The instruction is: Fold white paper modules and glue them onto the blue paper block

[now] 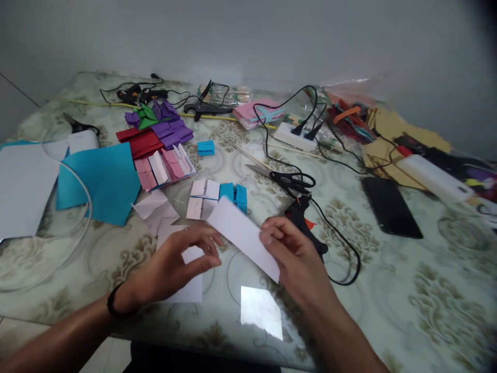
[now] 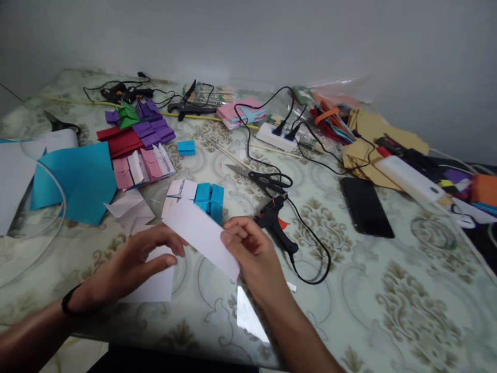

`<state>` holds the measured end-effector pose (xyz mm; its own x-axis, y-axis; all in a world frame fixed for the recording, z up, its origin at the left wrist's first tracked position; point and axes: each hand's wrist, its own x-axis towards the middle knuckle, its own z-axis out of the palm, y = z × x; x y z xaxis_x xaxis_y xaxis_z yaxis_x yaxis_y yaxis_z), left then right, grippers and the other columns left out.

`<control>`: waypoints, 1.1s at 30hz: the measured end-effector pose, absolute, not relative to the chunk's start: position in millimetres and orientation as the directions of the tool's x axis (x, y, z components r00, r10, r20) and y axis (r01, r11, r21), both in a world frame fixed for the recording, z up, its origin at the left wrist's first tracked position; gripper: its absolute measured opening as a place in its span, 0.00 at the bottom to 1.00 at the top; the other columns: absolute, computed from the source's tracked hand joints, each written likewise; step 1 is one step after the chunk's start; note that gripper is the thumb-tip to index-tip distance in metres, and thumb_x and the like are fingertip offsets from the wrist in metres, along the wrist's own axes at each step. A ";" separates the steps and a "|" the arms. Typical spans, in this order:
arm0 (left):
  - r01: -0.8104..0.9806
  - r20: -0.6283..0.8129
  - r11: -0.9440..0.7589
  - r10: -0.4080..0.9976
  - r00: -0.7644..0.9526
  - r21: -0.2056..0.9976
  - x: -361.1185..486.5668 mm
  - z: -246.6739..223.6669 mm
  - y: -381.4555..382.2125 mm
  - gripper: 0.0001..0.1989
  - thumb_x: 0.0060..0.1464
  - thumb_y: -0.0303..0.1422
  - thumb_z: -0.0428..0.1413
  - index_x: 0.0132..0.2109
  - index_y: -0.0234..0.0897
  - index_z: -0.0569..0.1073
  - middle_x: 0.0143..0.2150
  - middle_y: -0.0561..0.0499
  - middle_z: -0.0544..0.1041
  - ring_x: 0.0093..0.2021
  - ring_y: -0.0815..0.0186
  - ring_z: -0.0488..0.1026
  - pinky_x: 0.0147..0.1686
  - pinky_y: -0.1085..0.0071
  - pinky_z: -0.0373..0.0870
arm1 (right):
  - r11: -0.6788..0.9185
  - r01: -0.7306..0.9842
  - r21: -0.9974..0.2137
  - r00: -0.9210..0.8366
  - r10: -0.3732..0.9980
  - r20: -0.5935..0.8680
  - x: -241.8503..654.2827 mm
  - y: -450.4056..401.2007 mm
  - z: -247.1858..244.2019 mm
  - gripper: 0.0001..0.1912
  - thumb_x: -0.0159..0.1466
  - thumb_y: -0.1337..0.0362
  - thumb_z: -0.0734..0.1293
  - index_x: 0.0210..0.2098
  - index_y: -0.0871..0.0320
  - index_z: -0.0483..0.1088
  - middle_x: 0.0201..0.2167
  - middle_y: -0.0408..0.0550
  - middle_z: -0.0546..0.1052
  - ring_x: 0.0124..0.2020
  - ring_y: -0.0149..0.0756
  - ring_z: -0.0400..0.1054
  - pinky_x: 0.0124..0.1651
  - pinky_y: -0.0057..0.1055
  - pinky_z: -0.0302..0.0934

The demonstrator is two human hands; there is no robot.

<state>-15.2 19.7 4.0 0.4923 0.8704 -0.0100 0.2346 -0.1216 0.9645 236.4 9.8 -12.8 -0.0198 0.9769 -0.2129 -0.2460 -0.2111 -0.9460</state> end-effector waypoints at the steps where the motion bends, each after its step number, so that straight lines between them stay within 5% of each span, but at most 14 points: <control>1: 0.243 -0.051 -0.083 0.865 0.500 0.966 -12.4 1.8 17.3 0.06 0.65 0.36 0.63 0.41 0.38 0.79 0.43 0.49 0.82 0.45 0.62 0.79 0.48 0.67 0.74 | -0.243 -0.270 -0.932 -0.069 0.970 -0.233 230.3 7.7 -13.8 0.11 0.64 0.56 0.76 0.39 0.53 0.75 0.27 0.38 0.70 0.26 0.28 0.59 0.28 0.23 0.52; 11: 0.055 -0.088 0.069 0.857 0.508 0.996 -7.2 -7.2 20.7 0.12 0.66 0.36 0.62 0.53 0.40 0.76 0.48 0.49 0.80 0.48 0.62 0.78 0.48 0.68 0.75 | -0.375 -0.233 -0.897 -0.340 0.896 -0.286 215.6 -1.4 -14.4 0.11 0.69 0.54 0.72 0.43 0.54 0.72 0.31 0.39 0.71 0.30 0.29 0.62 0.32 0.26 0.54; 15: -0.033 -0.106 0.143 0.851 0.514 0.989 -5.4 -8.7 21.2 0.15 0.64 0.37 0.64 0.55 0.40 0.74 0.52 0.47 0.78 0.53 0.58 0.77 0.49 0.65 0.76 | -0.316 -0.155 -0.936 -0.406 0.884 -0.231 214.6 -5.4 -11.0 0.12 0.69 0.55 0.72 0.45 0.52 0.67 0.35 0.40 0.69 0.36 0.32 0.63 0.39 0.30 0.57; 23: 0.014 -0.137 0.157 0.812 0.567 0.987 -4.3 -7.0 21.7 0.16 0.61 0.39 0.66 0.54 0.40 0.78 0.51 0.46 0.80 0.50 0.58 0.78 0.51 0.62 0.75 | -0.303 0.029 -0.952 -0.407 0.867 -0.289 209.4 -9.7 -3.3 0.22 0.60 0.60 0.78 0.41 0.51 0.60 0.42 0.42 0.71 0.45 0.39 0.67 0.47 0.36 0.60; 33: 0.076 -0.109 0.081 0.818 0.564 0.994 -8.1 -7.2 18.5 0.14 0.68 0.36 0.60 0.59 0.42 0.76 0.54 0.46 0.79 0.54 0.58 0.76 0.53 0.63 0.74 | -0.295 -0.088 -0.951 -0.488 0.846 -0.217 211.1 -8.2 -0.6 0.17 0.68 0.60 0.72 0.46 0.49 0.58 0.42 0.42 0.74 0.46 0.38 0.69 0.50 0.37 0.61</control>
